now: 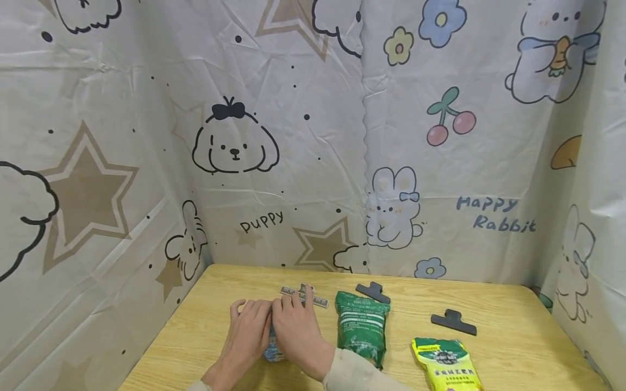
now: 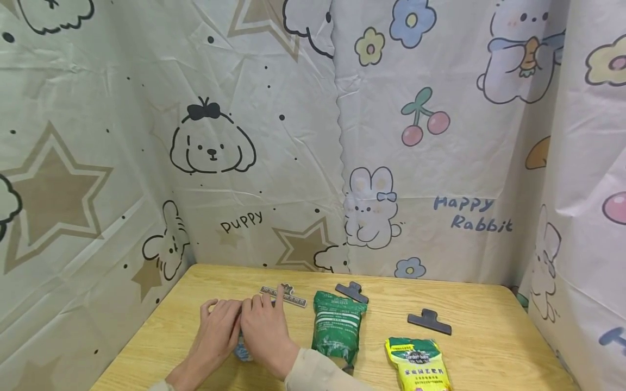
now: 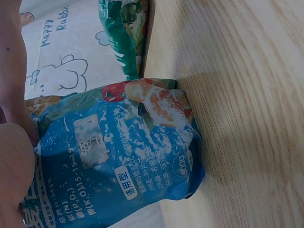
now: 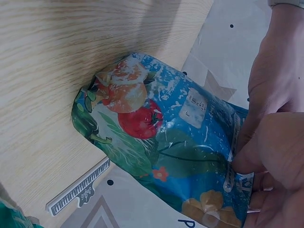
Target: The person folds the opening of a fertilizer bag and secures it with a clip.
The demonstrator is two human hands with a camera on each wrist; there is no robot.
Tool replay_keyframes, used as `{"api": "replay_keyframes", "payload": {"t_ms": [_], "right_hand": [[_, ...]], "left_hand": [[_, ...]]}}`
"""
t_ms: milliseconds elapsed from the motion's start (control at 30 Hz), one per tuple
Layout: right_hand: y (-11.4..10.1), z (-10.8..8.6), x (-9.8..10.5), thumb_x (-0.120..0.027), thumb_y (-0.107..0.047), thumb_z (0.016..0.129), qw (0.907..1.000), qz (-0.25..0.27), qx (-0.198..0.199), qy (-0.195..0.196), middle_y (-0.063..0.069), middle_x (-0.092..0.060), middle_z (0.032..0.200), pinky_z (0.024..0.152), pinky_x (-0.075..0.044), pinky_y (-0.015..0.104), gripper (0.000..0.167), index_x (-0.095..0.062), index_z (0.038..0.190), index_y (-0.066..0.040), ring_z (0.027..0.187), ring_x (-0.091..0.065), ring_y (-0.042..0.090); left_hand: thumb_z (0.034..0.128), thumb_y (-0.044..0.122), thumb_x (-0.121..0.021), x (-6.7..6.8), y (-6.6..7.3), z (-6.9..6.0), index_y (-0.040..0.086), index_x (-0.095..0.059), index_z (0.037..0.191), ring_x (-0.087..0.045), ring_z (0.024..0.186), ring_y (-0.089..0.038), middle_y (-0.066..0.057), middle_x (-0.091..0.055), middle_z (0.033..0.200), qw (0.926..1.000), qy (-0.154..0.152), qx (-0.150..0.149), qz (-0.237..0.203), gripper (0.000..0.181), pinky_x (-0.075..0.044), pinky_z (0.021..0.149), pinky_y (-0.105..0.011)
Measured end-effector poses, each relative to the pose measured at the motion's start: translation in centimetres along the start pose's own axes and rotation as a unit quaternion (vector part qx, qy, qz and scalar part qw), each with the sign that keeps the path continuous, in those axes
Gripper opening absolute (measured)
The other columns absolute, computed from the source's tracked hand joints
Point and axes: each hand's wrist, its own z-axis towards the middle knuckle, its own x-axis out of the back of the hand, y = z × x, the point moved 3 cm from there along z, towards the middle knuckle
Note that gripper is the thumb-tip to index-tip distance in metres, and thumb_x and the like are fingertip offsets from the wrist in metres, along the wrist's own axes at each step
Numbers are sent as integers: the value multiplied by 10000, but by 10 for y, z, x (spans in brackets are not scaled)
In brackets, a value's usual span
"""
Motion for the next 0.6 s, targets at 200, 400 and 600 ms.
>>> {"api": "replay_keyframes", "payload": {"t_ms": [200, 400, 600], "right_hand": [[1, -3, 0, -657, -310, 984, 9999, -101, 101, 74, -27, -666, 1011, 1079, -469, 546, 188, -631, 1113, -176, 1037, -642, 177], [3, -5, -1, -614, -250, 1018, 9998, 7, 192, 10, -32, -674, 1025, 1074, -467, 556, 136, -640, 1134, -183, 1031, -638, 176], [11, 0, 0, -654, -215, 991, 9984, 478, 108, -272, -59, -727, 1095, 1081, -470, 555, 161, -678, 1149, -231, 1064, -669, 162]], "left_hand": [[1123, 348, -147, -2, -2, -1, 126, -650, 925, -596, 740, -156, 14, -692, 838, 9994, 231, -220, 160, 584, -413, 928, -522], [1127, 297, -234, -6, -6, 0, 139, -611, 852, -560, 680, -138, 43, -646, 756, 9982, 401, -450, 62, 493, -432, 893, -506], [969, 157, -577, -7, -10, 4, 154, -569, 821, -528, 664, -126, 66, -594, 710, 9973, 426, -542, -242, 149, -430, 881, -494]]}}
